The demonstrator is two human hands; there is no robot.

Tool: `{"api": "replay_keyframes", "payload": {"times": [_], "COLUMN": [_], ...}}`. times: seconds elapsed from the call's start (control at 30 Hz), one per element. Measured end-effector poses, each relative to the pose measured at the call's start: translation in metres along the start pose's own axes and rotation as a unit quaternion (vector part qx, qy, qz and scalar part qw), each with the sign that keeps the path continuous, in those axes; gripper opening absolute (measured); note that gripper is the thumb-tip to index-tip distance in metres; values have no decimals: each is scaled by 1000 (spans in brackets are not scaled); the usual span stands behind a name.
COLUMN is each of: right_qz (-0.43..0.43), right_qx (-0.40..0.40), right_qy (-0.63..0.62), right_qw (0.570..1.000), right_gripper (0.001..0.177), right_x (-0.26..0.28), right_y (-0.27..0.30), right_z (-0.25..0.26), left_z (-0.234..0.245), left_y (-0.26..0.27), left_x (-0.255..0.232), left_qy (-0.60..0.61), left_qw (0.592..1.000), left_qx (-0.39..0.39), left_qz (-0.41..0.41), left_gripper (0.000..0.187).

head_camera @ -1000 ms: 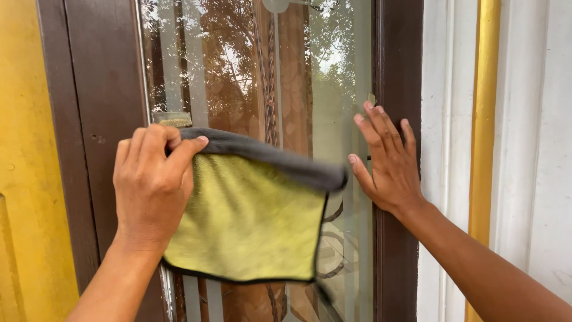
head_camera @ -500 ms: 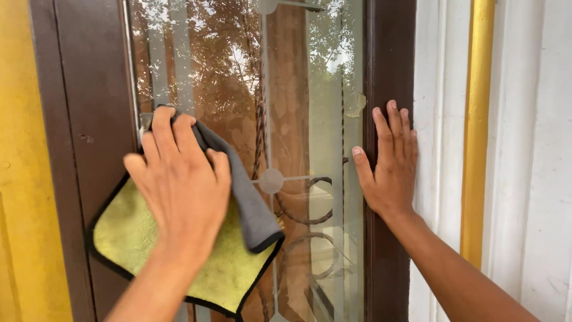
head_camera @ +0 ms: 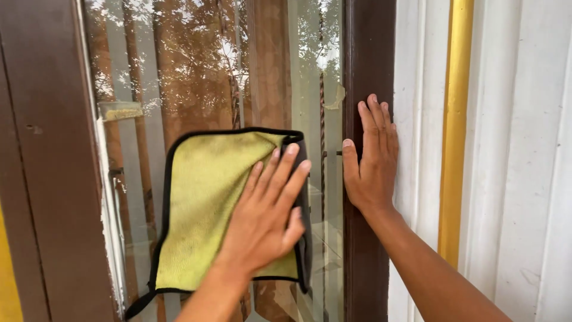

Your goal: Cleaning the glass pane of a door with a cloth.

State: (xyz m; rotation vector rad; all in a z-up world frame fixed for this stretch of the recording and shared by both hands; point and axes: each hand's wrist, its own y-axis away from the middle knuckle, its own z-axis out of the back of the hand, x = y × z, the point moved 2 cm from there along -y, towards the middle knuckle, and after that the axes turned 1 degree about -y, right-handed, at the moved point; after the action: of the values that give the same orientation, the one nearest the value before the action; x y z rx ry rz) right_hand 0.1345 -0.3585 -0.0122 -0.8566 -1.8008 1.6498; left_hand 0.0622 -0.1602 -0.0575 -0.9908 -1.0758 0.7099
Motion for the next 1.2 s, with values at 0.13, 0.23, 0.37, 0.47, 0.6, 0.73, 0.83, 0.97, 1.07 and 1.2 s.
{"api": "replay_keyframes", "payload": {"times": [0.13,0.23,0.37,0.47,0.6,0.73,0.83,0.97,1.07,1.2], "right_qz": [7,8,7,6,3,4,6,7,10,10], "right_qx": [-13,-13,-12,-7,-3,-3,-5,-6,-10,-10], "right_qy": [0,2,9,15,20,21,22,24,25,21], "right_qw": [1000,1000,1000,1000,1000,1000,1000,1000,1000,1000], "right_gripper": [56,58,59,60,60,61,61,61,61,60], "right_x": [-1,1,1,0,0,2,2,3,3,6], "right_y": [2,2,1,2,3,2,2,2,2,1], "right_z": [0,0,0,0,-1,0,0,1,1,3], "left_z": [16,27,49,51,42,16,-18,-13,5,16], "left_y": [11,15,6,1,-2,4,8,5,-6,-12], "left_x": [41,73,80,74,63,54,48,35,27,36], "left_qy": [149,17,-75,-135,-120,-114,-98,91,-46,-4], "left_qw": [986,987,986,981,985,990,992,995,990,993], "left_qx": [-62,-155,-149,-135,-118,-76,-71,34,118,70], "left_qz": [-34,-29,9,42,34,22,35,-22,-62,-95], "left_gripper": [68,48,38,30,40,52,60,54,56,55]}}
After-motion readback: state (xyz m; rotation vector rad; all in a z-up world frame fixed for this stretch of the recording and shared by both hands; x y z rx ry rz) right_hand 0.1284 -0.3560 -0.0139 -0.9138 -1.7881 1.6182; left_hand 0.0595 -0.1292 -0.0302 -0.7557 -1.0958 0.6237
